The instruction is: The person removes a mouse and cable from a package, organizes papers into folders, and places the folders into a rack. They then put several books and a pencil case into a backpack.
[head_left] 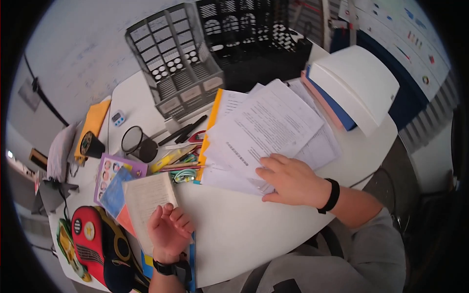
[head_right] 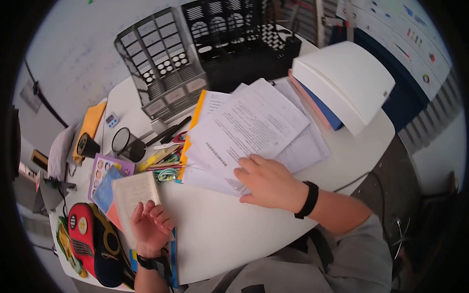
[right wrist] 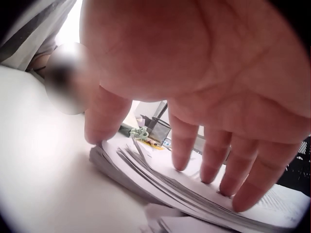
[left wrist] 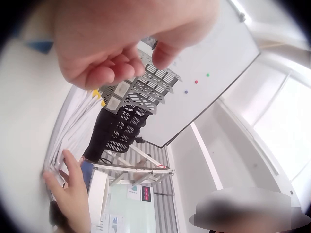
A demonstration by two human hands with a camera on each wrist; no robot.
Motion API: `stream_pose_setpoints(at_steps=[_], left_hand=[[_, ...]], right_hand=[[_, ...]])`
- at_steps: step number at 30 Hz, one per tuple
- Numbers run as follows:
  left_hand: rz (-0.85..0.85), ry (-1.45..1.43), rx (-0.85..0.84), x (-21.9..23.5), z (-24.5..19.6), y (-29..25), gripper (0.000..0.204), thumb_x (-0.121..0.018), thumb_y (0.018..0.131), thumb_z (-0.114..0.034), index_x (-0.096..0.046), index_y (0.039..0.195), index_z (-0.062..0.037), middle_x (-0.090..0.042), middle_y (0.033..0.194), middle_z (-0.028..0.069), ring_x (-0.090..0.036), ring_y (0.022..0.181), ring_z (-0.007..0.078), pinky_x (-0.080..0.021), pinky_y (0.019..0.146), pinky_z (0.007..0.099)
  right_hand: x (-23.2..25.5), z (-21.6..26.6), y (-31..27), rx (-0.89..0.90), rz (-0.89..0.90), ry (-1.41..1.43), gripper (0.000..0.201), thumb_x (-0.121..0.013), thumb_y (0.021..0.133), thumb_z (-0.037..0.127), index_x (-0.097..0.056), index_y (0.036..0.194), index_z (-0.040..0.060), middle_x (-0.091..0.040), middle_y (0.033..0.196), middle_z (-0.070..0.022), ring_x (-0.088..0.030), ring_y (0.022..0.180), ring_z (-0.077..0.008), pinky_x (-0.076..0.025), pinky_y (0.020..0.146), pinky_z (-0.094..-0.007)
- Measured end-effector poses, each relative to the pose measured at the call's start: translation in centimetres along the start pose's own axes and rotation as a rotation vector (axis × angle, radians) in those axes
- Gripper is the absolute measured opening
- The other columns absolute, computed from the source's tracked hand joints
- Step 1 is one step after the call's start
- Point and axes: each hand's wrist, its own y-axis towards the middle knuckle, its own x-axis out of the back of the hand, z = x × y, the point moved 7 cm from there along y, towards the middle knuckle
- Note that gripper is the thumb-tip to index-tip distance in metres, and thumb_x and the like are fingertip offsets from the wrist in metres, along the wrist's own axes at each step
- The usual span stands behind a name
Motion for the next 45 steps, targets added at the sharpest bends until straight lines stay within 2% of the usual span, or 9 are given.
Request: stream_pose_setpoints(at_steps=[7, 17, 20, 24, 31, 33, 38, 40, 45], left_hand=[[-0.009, -0.027, -0.021, 0.0, 0.2, -0.1, 0.033, -0.049, 0.103, -0.038, -0.065, 0.099, -0.0097, -0.047, 0.077, -0.0017, -0.04, 0.07, 0.014, -0.035, 0.067, 0.0314], [0.142, 0.117, 0.018, -0.5, 0.5, -0.6, 0.037, -0.052, 0.101, -0.036, -0.063, 0.122, -0.0077, -0.064, 0.099, 0.0069, -0.06, 0.09, 0.0233, -0.049, 0.086, 0.0395], [0.178, 0.4, -0.014, -2.5, 2.3, -1.4, 0.059, -0.061, 0.096, -0.037, -0.047, 0.145, -0.0072, -0.059, 0.132, 0.0128, -0.057, 0.12, 0.0307, -0.043, 0.108, 0.046], [0.265, 0.389, -0.088, -4.0, 4.3, -1.4, 0.089, -0.079, 0.081, -0.037, -0.033, 0.153, -0.0101, -0.047, 0.148, 0.0133, -0.046, 0.136, 0.0302, -0.035, 0.115, 0.0485], [-0.139, 0.568, -0.262, -1.4, 2.2, -1.2, 0.067, -0.07, 0.089, -0.025, -0.039, 0.147, -0.0094, -0.055, 0.136, 0.0094, -0.057, 0.122, 0.027, -0.047, 0.105, 0.0432], [-0.15, 0.473, -0.268, -2.7, 2.0, -1.8, 0.06, -0.066, 0.091, -0.015, -0.042, 0.145, -0.0059, -0.058, 0.135, 0.0118, -0.06, 0.119, 0.0273, -0.048, 0.104, 0.0417], [-0.142, 0.446, -0.273, -2.8, 0.9, -2.2, 0.053, -0.065, 0.088, -0.008, -0.05, 0.137, 0.0044, -0.064, 0.13, 0.0172, -0.063, 0.117, 0.0321, -0.049, 0.104, 0.0453], [-0.052, 0.391, -0.143, -2.9, 1.3, -1.9, 0.056, -0.066, 0.087, -0.005, -0.048, 0.139, 0.0053, -0.062, 0.134, 0.019, -0.061, 0.121, 0.034, -0.047, 0.106, 0.0456], [0.018, 0.424, -0.088, -2.6, 1.0, -1.8, 0.053, -0.06, 0.092, -0.001, -0.045, 0.143, 0.0048, -0.058, 0.139, 0.0175, -0.057, 0.127, 0.0309, -0.045, 0.108, 0.0432]], right_hand=[[-3.2, 2.1, -0.8, 0.142, 0.009, -0.214, 0.014, -0.07, 0.078, 0.018, -0.064, 0.083, 0.0064, -0.058, 0.088, -0.0077, -0.061, 0.081, -0.0243, -0.055, 0.065, -0.0361], [0.9, 2.1, 0.6, 0.025, -0.148, 0.233, 0.016, -0.065, 0.088, 0.017, -0.065, 0.078, 0.0054, -0.066, 0.08, -0.0098, -0.068, 0.073, -0.029, -0.053, 0.062, -0.039], [3.5, 3.7, 2.3, 0.069, -0.356, 0.476, 0.018, -0.067, 0.092, 0.019, -0.069, 0.084, 0.0038, -0.067, 0.077, -0.0057, -0.066, 0.067, -0.0215, -0.052, 0.061, -0.0355], [-1.0, 8.1, 6.5, -0.249, 0.035, 1.862, 0.026, -0.065, 0.099, 0.025, -0.066, 0.098, -0.0011, -0.066, 0.087, -0.0027, -0.062, 0.076, -0.0082, -0.053, 0.069, -0.0277], [-4.1, 13.5, 8.7, -0.055, 0.197, 1.684, 0.031, -0.065, 0.098, 0.023, -0.065, 0.118, -0.0014, -0.069, 0.107, -0.0085, -0.064, 0.101, -0.0157, -0.052, 0.088, -0.0308], [1.1, 9.9, 6.8, 0.255, -0.167, 1.089, 0.036, -0.067, 0.096, 0.02, -0.063, 0.125, -0.0006, -0.067, 0.113, -0.0084, -0.063, 0.105, -0.0191, -0.051, 0.092, -0.0327], [0.0, -0.3, 4.4, -0.188, -0.277, 1.044, 0.055, -0.071, 0.092, 0.019, -0.05, 0.14, 0.0002, -0.062, 0.123, -0.0121, -0.06, 0.114, -0.0233, -0.049, 0.097, -0.0351], [-3.0, -0.9, 2.8, -0.396, -0.138, 1.469, 0.063, -0.069, 0.093, 0.014, -0.039, 0.147, -0.0003, -0.058, 0.131, -0.0124, -0.057, 0.118, -0.0216, -0.046, 0.102, -0.035], [-4.4, 1.9, 3.0, -0.345, 0.167, 1.704, 0.055, -0.065, 0.095, 0.006, -0.042, 0.144, -0.0043, -0.059, 0.132, -0.0126, -0.057, 0.117, -0.0167, -0.046, 0.102, -0.0316]])
